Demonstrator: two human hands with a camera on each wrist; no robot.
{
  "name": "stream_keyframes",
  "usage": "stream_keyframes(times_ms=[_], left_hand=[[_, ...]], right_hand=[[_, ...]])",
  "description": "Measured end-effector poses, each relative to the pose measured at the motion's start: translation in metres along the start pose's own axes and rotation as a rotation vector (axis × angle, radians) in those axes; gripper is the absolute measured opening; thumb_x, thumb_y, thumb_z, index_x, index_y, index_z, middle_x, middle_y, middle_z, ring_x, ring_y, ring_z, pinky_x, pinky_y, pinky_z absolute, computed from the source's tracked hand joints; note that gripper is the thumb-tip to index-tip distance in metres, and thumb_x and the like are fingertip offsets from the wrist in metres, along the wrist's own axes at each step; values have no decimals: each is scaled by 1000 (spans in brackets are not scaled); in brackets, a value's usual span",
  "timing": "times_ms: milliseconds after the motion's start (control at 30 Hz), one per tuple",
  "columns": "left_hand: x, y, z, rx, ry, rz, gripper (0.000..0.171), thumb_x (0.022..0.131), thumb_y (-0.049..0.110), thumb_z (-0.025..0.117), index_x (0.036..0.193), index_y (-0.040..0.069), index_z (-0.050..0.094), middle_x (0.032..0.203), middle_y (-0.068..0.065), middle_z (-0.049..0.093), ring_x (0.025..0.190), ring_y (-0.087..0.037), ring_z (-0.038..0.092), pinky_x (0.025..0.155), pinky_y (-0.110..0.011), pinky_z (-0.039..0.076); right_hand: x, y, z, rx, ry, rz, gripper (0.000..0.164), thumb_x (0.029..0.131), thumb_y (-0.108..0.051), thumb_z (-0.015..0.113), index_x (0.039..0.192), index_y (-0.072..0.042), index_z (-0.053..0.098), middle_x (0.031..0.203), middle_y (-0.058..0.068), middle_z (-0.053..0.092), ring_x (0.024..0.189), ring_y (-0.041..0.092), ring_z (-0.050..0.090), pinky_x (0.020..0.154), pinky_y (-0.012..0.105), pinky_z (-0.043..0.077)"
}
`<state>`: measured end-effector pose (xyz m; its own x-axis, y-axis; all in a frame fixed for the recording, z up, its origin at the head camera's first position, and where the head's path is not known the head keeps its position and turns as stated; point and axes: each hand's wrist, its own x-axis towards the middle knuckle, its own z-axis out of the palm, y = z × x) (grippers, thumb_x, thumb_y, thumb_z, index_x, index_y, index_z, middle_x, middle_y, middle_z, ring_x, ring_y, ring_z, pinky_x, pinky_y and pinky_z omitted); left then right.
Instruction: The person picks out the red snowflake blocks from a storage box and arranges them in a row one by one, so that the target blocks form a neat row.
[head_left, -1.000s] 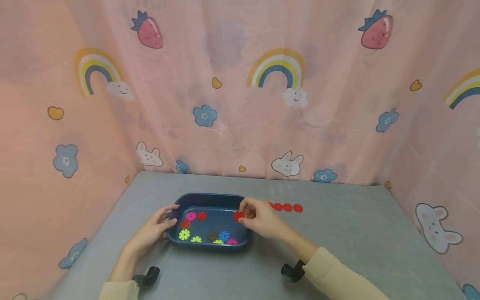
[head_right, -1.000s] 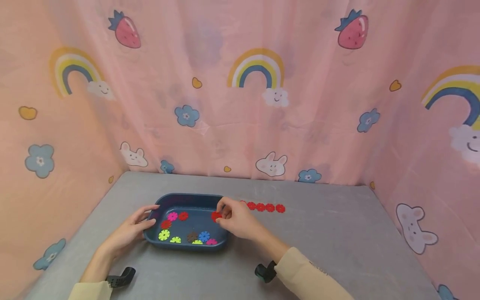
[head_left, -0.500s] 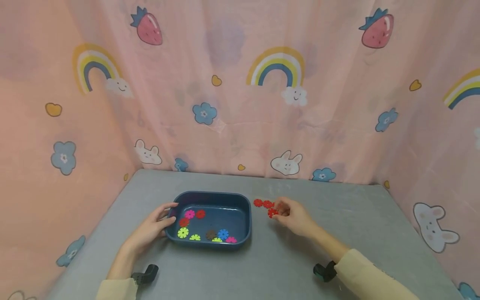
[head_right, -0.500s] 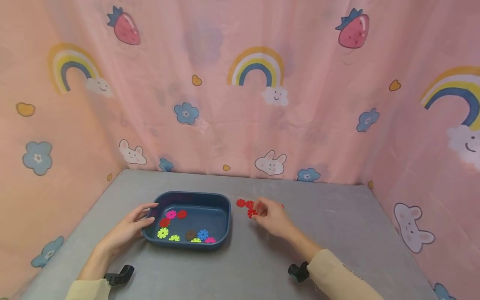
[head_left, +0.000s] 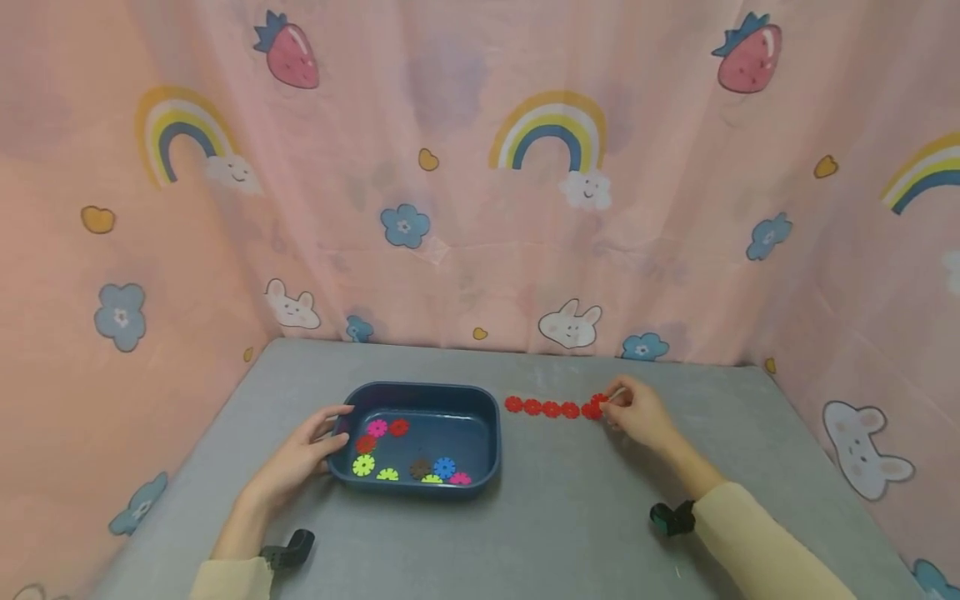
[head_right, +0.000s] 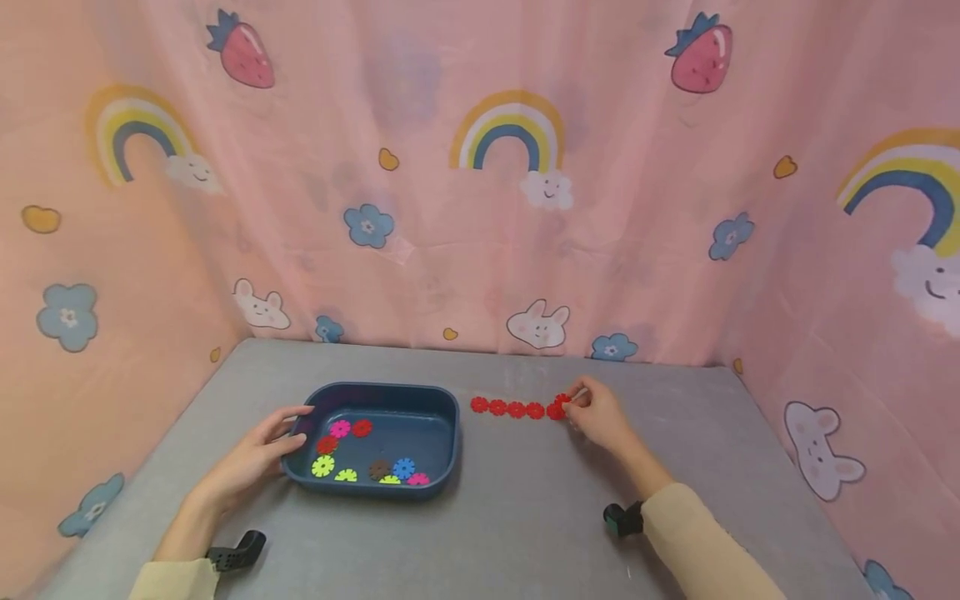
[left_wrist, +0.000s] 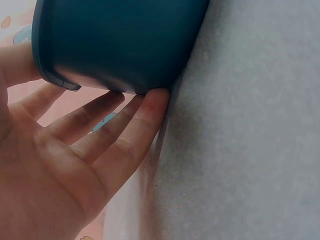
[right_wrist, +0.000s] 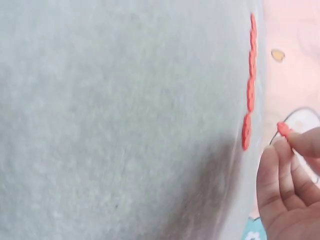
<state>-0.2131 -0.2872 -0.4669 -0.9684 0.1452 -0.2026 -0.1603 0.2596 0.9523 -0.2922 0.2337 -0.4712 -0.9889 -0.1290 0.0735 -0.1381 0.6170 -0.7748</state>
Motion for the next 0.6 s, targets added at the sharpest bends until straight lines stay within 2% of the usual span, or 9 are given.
stream_keyframes(times_ms=[133, 267, 433, 600], left_hand=[[1, -1, 0, -3, -1, -6, 52, 106, 18, 55, 155, 15, 37, 164, -29, 13, 144, -46, 33, 98, -48, 50], [2, -3, -1, 9, -1, -12, 52, 106, 19, 55, 154, 16, 37, 165, -29, 12, 146, -47, 29, 101, -50, 49], [1, -4, -2, 10, -5, -10, 52, 106, 20, 55, 155, 16, 37, 165, -29, 11, 147, -47, 27, 102, -51, 48], [1, -4, -2, 9, -7, -3, 53, 106, 22, 56, 155, 16, 36, 165, -29, 12, 146, -46, 30, 101, -49, 49]], right_hand=[[2, 8, -4, -26, 25, 68, 17, 97, -7, 66, 110, 3, 58, 78, 10, 67, 66, 21, 66, 56, 34, 54], [3, 13, -4, -25, 13, 108, 17, 97, -6, 66, 108, 4, 58, 78, 11, 68, 64, 20, 65, 57, 32, 54], [4, 18, -4, -50, 0, 128, 15, 97, -6, 66, 106, 5, 59, 77, 11, 69, 64, 18, 64, 59, 32, 56], [4, 20, -5, -122, 9, 100, 14, 97, -7, 65, 104, 5, 60, 76, 8, 66, 63, 17, 62, 58, 33, 55]])
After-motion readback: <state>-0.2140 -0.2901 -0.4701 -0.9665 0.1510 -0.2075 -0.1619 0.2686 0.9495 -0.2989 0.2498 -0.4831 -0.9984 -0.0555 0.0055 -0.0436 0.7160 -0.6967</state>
